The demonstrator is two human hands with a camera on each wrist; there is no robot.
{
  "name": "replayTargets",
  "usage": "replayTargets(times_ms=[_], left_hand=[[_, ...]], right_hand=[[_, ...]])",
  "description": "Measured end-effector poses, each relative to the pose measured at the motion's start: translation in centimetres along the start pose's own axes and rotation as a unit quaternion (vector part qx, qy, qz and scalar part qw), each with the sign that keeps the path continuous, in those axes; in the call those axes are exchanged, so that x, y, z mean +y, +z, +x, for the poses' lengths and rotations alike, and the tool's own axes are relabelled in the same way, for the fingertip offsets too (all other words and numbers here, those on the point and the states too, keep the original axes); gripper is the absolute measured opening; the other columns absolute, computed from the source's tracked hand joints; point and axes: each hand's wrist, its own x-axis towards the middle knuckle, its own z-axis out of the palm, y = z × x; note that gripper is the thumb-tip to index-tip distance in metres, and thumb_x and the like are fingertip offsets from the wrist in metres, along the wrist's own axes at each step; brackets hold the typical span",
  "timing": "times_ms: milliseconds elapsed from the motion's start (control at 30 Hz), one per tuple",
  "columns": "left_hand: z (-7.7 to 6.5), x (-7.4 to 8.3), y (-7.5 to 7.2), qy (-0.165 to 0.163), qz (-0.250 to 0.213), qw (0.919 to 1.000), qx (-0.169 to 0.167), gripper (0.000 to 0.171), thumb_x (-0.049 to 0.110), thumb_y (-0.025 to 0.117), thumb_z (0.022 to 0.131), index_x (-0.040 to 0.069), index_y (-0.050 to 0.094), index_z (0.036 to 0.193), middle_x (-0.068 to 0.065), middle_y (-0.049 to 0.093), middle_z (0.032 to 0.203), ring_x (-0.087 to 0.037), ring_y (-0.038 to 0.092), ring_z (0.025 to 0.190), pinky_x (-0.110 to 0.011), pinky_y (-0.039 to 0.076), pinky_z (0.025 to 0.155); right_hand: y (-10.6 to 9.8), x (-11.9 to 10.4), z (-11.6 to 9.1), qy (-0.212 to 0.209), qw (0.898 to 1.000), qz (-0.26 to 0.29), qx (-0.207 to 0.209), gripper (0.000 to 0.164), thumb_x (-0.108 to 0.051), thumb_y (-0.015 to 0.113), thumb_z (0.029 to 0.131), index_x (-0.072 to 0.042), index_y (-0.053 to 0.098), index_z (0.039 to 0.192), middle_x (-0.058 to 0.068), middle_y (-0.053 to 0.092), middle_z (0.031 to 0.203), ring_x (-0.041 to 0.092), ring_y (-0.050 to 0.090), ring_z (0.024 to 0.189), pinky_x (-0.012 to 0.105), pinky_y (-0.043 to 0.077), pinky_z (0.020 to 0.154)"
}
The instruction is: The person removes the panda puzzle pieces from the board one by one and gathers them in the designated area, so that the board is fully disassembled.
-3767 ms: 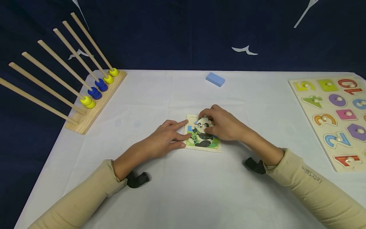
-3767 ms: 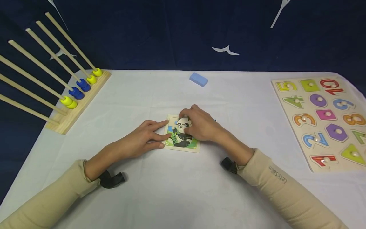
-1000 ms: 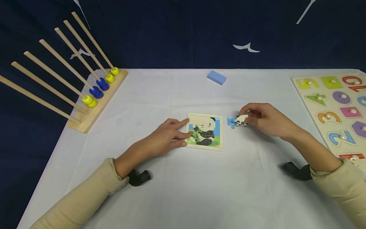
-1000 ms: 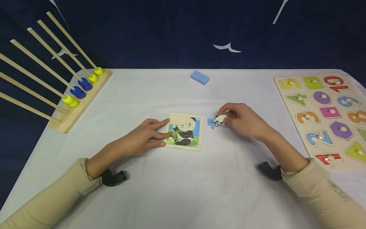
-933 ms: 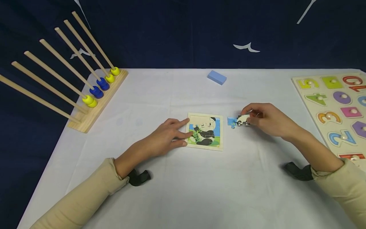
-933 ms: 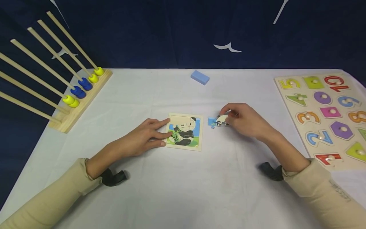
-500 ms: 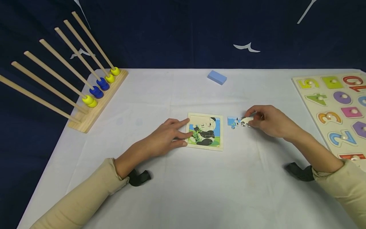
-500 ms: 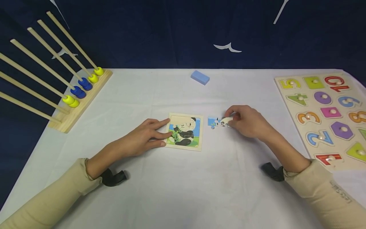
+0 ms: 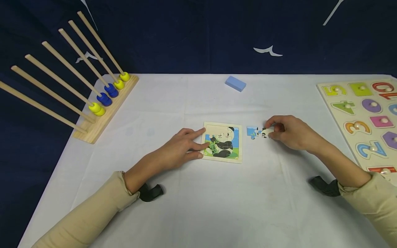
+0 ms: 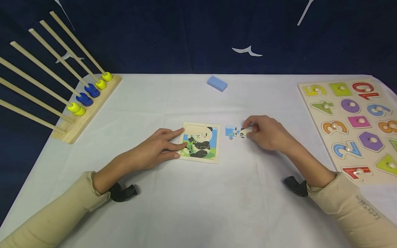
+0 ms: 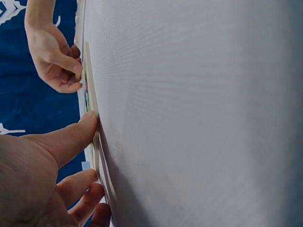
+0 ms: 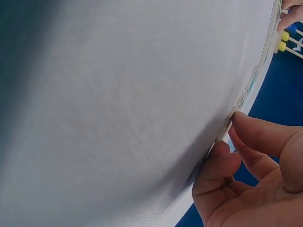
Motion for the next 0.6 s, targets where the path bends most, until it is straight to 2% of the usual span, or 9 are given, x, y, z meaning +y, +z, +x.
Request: replayTargets(times_ms=[600], left_hand=[[-0.14, 0.19, -0.23, -0.001, -0.004, 1.0000, -0.001, 0.041, 0.023, 0.065, 0.097, 0.017, 0.060, 0.137, -0.010, 0.027, 0.160, -0.029, 0.034, 0.132, -0.045, 0.031, 0.108]], right_hand=[[0.14, -0.23, 0.13, -0.013, 1.000, -0.019, 0.008, 0.022, 0.001, 0.062, 0.091, 0.001, 0.065, 0.112, 0.009, 0.053, 0.087, 0.024, 0.047, 0.080, 0.038, 0.036, 0.072]])
